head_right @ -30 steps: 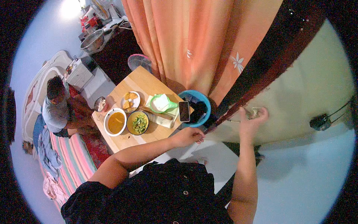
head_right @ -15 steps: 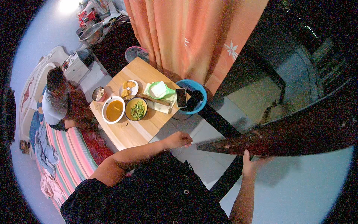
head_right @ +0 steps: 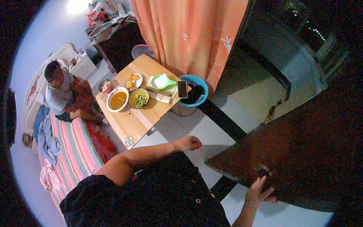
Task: The person picks up clothes from a bed and a table, places them on hangers, and hangs them on a clothes rack on a balcony. The person handles a black garment, a light purple garment, and a black sock, using plastic hangers to organize them.
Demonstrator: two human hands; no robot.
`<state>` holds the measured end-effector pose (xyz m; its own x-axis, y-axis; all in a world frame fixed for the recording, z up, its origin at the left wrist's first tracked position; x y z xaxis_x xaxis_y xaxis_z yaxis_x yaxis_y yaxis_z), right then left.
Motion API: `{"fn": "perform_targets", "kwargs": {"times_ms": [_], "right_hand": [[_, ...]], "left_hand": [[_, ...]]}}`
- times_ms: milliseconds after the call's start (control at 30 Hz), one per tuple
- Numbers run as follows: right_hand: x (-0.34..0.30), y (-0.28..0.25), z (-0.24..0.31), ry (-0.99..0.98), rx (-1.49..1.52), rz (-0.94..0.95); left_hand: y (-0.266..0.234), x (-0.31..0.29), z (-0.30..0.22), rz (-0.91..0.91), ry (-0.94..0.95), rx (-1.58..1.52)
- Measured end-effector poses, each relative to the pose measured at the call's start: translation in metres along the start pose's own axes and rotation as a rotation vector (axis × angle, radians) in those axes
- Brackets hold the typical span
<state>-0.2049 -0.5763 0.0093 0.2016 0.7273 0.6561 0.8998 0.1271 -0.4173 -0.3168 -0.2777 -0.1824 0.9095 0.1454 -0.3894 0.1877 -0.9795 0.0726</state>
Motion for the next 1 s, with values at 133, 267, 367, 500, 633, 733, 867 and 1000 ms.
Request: {"fn": "perform_targets", "kwargs": {"times_ms": [133, 267, 367, 500, 633, 733, 867, 1000], "right_hand": [[0.009, -0.018, -0.011, 0.497, 0.140, 1.095], [-0.032, -0.014, -0.014, 0.173, 0.168, 0.579], [-0.010, -0.019, -0.004, 0.111, 0.263, 0.467], [-0.012, -0.005, -0.005, 0.186, 0.339, 0.450], [-0.022, 0.010, 0.004, 0.217, 0.374, 0.671], [-0.022, 0.024, 0.022, 0.173, 0.511, 0.587], [0.012, 0.035, 0.078, 0.059, 0.804, 0.456], [0.047, 0.044, 0.137, -0.150, 1.021, 0.541]], "left_hand": [[0.007, 0.003, 0.016, -0.030, -0.014, -0.133], [0.021, -0.008, -0.005, -0.034, 0.012, -0.116], [0.024, -0.009, 0.001, -0.064, -0.015, -0.152], [0.009, -0.013, 0.029, -0.144, -0.119, -0.148], [-0.011, -0.028, 0.038, -0.236, -0.158, -0.147], [-0.019, -0.034, 0.044, -0.250, -0.127, -0.203], [-0.011, -0.031, 0.060, -0.201, -0.070, -0.262], [-0.009, -0.051, 0.043, -0.217, -0.090, -0.200]]}}
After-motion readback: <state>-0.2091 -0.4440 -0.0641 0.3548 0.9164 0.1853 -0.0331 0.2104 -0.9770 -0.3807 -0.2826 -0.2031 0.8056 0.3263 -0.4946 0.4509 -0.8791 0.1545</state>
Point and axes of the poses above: each hand's wrist, its own x-axis towards the middle knuckle, its own y-axis out of the palm, z = x × y, the point moved 3 cm from there along x, towards the middle knuckle, and after that the axes turned 1 degree about y, right-handed, at the moved point
